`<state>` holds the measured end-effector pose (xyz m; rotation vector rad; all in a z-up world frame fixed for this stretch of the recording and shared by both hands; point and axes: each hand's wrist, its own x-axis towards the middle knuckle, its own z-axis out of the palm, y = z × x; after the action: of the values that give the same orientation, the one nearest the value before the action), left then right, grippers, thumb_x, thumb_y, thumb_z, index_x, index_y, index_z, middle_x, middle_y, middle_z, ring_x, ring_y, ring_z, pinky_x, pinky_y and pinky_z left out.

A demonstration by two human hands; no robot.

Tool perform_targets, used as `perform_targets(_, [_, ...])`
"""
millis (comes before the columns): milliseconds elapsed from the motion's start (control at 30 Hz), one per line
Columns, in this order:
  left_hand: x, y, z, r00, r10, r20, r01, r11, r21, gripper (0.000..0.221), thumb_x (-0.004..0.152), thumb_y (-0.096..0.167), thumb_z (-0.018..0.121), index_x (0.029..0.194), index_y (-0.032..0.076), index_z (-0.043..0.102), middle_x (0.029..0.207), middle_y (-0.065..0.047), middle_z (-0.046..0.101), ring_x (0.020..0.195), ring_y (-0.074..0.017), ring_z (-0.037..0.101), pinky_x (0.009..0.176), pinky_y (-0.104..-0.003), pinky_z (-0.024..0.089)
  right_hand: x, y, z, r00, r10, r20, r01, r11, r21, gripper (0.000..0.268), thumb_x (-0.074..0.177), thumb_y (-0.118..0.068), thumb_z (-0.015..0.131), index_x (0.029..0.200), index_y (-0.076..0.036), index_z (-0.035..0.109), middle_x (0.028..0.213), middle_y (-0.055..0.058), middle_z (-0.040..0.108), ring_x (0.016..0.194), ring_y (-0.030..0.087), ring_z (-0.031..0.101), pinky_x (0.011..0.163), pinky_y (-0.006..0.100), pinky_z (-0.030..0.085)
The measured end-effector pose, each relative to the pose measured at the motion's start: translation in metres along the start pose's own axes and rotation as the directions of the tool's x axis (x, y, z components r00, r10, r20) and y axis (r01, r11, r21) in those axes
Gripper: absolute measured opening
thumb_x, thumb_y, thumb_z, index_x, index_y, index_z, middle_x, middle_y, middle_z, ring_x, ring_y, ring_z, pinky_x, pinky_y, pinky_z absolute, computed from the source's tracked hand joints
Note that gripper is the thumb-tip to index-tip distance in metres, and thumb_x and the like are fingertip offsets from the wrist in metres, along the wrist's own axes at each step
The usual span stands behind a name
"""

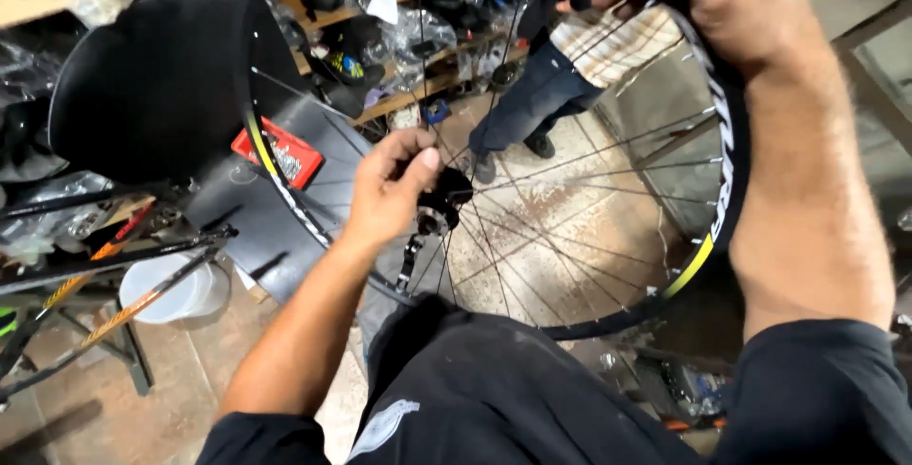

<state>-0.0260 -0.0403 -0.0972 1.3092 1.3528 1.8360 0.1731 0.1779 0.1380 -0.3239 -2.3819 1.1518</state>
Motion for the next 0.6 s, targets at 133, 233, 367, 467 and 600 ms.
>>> perform_targets(133, [-0.002,-0.003,0.020,0.997,-0.032,-0.071,0.027,0.998,-0.063,0.023,0.108,0.027,0.057,0.111,0.005,0.063,0.074,0.000,0.059,0.065,-0.0114,0.060,0.061,-0.026,0.052,0.005,-0.007,0.009,0.933,0.330,-0.143,-0.300,0.933,0.198,0.037,0.103,-0.033,0.071,0.126,-0.005,0.066,0.108,0.013,0.077,0.095,0.018,0.082,0.090,0.026,0.075])
perform_targets(233, [0.007,0.002,0.019,0.996,-0.071,-0.057,0.074,0.996,0.044,0.022,0.108,0.031,0.055,0.095,0.014,0.056,0.071,0.004,0.054,0.062,-0.0092,0.051,0.055,-0.027,0.043,0.010,-0.003,0.005,0.988,0.149,-0.045,-0.143,0.983,0.116,0.044,0.104,-0.041,0.069,0.129,-0.005,0.063,0.114,0.013,0.075,0.099,0.018,0.079,0.087,0.022,0.069])
perform_targets(367, [0.004,0.000,0.022,0.995,-0.064,-0.072,0.066,0.997,0.028,0.028,0.107,0.036,0.056,0.100,0.010,0.063,0.074,0.003,0.055,0.068,-0.0096,0.052,0.063,-0.028,0.045,0.003,0.007,0.003,0.984,0.141,-0.110,-0.133,0.988,0.074,0.042,0.104,-0.043,0.072,0.123,-0.006,0.066,0.111,0.012,0.074,0.096,0.020,0.080,0.086,0.027,0.071])
perform_targets(467, [0.007,0.002,0.022,0.993,-0.110,-0.041,0.113,0.990,0.084,0.032,0.106,0.040,0.054,0.103,0.011,0.066,0.088,0.001,0.061,0.082,-0.0135,0.058,0.076,-0.032,0.051,-0.002,-0.003,0.008,0.975,0.164,-0.152,-0.161,0.986,0.035,0.039,0.108,-0.037,0.073,0.124,-0.003,0.065,0.111,0.014,0.074,0.096,0.022,0.081,0.085,0.028,0.072])
perform_targets(600, [0.006,0.003,0.023,0.999,-0.051,-0.003,0.051,0.995,0.091,0.035,0.106,0.042,0.053,0.105,0.011,0.068,0.094,-0.001,0.067,0.088,-0.0151,0.064,0.081,-0.034,0.056,-0.006,-0.008,0.008,0.989,0.078,-0.129,-0.075,0.997,0.027,0.042,0.107,-0.038,0.071,0.129,-0.003,0.062,0.125,0.015,0.070,0.097,0.027,0.079,0.084,0.033,0.073])
